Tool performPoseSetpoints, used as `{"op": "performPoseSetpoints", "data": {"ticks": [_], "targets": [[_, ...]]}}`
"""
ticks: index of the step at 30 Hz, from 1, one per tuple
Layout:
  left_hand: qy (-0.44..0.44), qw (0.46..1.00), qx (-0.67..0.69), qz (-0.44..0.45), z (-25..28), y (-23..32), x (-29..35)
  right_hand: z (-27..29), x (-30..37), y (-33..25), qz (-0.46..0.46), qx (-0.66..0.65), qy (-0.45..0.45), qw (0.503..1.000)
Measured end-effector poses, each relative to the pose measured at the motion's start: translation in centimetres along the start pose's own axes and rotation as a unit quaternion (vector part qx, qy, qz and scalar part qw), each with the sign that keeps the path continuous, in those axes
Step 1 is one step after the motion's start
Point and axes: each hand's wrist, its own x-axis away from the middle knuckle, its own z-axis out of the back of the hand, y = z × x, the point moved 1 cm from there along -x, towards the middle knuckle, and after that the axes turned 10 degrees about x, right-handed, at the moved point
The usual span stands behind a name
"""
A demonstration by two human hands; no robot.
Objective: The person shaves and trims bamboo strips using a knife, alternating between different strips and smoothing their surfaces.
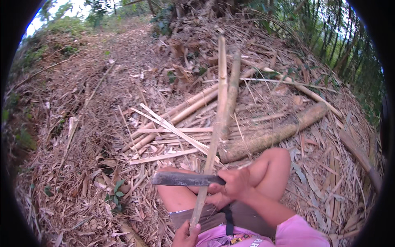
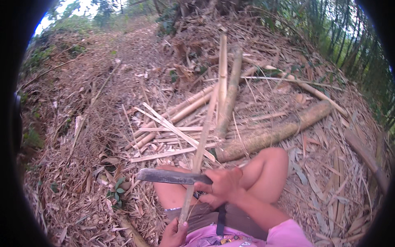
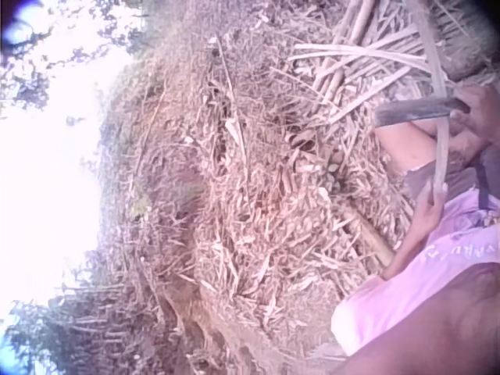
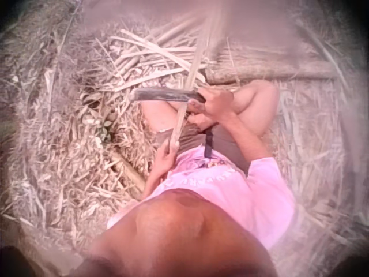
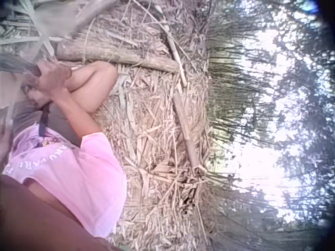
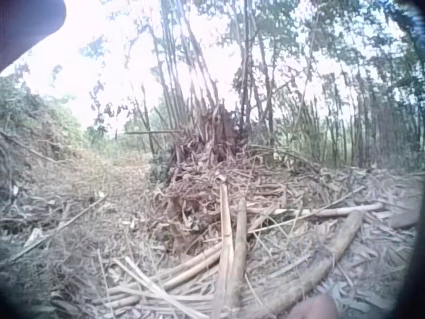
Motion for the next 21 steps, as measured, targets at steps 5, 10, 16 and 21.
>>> {"op": "performPoseSetpoints", "data": {"ticks": [5,10,16,21], "targets": [[0.005,0.999,-0.018,0.04,0.9,-1.8,0.1,-1.4,1.0,-4.4,-0.134,-0.231,-0.04,0.963],[-0.055,0.996,0.023,-0.072,2.3,-4.9,-1.8,-1.5,1.4,-6.4,-0.204,-0.451,-0.038,0.868],[-0.141,0.964,0.203,0.096,-0.2,2.8,-5.0,-1.6,2.3,-6.4,-0.17,-0.418,-0.012,0.892],[-0.073,0.934,0.316,0.15,-0.3,2.6,-5.3,-0.8,2.9,-6.3,-0.136,-0.34,-0.031,0.93]]}}
